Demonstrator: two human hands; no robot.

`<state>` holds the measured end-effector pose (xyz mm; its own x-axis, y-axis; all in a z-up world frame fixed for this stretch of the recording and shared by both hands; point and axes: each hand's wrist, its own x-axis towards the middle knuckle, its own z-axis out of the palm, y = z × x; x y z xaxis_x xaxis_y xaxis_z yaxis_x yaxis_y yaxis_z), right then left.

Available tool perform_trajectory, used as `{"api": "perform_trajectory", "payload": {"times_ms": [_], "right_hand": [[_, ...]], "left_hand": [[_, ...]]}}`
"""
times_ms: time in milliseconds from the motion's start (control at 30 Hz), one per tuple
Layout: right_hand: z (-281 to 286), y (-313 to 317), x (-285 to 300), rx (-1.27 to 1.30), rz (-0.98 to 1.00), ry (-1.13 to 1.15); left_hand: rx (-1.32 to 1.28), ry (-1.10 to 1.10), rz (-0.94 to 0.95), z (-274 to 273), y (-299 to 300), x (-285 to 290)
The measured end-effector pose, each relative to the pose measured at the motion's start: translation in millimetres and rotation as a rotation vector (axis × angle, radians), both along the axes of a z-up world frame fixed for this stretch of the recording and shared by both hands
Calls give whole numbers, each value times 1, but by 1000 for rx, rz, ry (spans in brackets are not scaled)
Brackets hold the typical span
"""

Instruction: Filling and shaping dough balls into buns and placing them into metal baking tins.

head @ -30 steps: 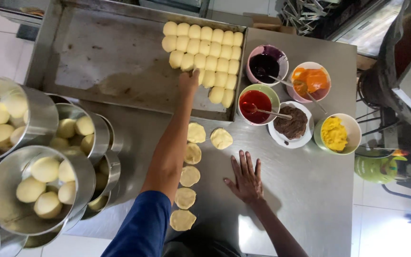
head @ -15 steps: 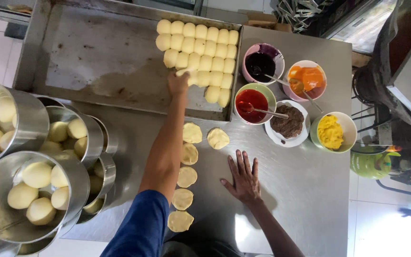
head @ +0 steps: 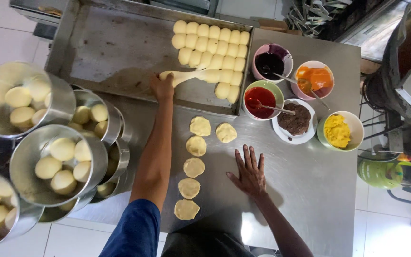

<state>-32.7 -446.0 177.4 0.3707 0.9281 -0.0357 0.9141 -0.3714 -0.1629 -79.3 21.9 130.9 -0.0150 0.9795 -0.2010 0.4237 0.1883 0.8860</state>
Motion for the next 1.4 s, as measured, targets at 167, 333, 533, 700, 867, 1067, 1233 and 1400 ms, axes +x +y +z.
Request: {"api": "perform_trajectory", "payload": {"times_ms": [167, 333, 533, 700, 867, 1067, 1233, 1400], "right_hand": [[-3, -1, 0, -2, 10, -6], [2, 0, -1, 2, -20, 51], [-20, 13, -4, 409, -290, 418], [31, 44, -35, 768, -412, 1582], [-9, 22, -64, 659, -434, 1775], [-41, -11, -85, 639, -511, 1648], [-24, -13, -79, 602, -618, 1855], [-39, -9, -42, 456, -506, 1766]], "left_hand": [[270, -57, -34, 17, -4, -22], [353, -215, -81, 81, -34, -49], [204, -419, -287, 82, -98, -74], [150, -554, -681, 99, -211, -91], [167, -333, -762, 87, -299, -118], [146, -172, -642, 84, -343, -124], [138, -112, -621, 74, -352, -118], [119, -84, -652, 65, -335, -118]]}}
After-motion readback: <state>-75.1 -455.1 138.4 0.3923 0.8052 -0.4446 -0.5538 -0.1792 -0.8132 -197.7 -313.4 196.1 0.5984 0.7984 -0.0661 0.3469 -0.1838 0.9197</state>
